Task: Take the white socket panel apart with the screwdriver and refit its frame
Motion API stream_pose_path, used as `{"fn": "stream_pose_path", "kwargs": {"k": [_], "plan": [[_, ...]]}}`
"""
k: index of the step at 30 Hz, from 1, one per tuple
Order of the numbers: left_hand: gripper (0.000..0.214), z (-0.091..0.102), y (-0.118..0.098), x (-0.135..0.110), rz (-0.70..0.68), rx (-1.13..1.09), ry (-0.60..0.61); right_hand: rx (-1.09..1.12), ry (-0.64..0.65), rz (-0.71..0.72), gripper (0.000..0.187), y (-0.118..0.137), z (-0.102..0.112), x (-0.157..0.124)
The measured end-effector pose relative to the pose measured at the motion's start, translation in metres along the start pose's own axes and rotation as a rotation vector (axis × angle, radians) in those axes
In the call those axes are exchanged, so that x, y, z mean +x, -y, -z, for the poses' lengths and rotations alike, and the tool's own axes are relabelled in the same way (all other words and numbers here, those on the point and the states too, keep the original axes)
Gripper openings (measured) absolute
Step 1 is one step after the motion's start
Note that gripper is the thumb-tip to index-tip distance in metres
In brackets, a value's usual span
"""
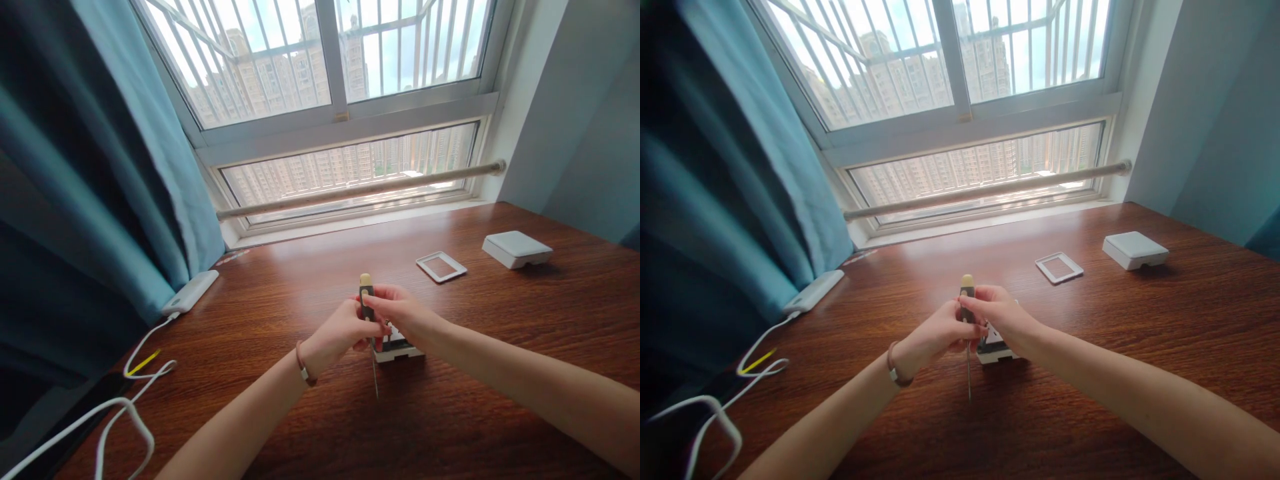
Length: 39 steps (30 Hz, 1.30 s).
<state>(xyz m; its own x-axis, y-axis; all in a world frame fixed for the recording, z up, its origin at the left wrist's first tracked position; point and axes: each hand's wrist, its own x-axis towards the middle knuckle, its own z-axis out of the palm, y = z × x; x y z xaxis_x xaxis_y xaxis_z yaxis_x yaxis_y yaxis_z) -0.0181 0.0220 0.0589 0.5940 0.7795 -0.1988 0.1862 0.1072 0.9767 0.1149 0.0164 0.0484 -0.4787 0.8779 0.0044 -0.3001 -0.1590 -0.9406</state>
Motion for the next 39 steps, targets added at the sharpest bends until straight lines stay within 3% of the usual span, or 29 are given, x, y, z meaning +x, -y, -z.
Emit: {"fn": "stream_pose_path", "kwargs": {"k": [5,8,10,12,13,16,19,25,39], "plan": [[0.016,-0.001,-0.004,-0.004,0.114,0.178,0.192,0.117,-0.28,0.297,0.026,0.022,0.003,-0.001],[0.019,0.022,-0.008,0.002,0.109,0.228,0.141,0.284,-0.348,0.42,0.022,0.045,0.01,-0.003],[0.021,0.051,-0.008,0.008,0.09,0.362,0.0,0.335,-0.424,0.455,0.023,0.059,0.018,-0.005],[0.02,0.087,-0.002,0.014,0.112,0.609,-0.344,0.362,-0.491,0.458,0.022,0.068,0.025,-0.008],[0.018,0.105,0.003,0.017,0.124,0.662,-0.445,0.371,-0.512,0.453,0.021,0.071,0.028,-0.009],[0.017,0.149,0.026,0.022,0.171,0.758,-0.62,0.383,-0.529,0.417,0.019,0.074,0.031,-0.01],[0.016,0.174,0.049,0.026,0.205,0.816,-0.717,0.381,-0.521,0.361,0.022,0.071,0.028,-0.01],[0.01,0.19,0.072,0.034,0.226,0.84,-0.791,0.379,-0.509,0.315,0.025,0.066,0.024,-0.008],[0.013,0.201,0.084,0.039,0.253,0.627,-0.794,0.329,-0.497,0.295,0.02,0.068,0.024,-0.01]]}}
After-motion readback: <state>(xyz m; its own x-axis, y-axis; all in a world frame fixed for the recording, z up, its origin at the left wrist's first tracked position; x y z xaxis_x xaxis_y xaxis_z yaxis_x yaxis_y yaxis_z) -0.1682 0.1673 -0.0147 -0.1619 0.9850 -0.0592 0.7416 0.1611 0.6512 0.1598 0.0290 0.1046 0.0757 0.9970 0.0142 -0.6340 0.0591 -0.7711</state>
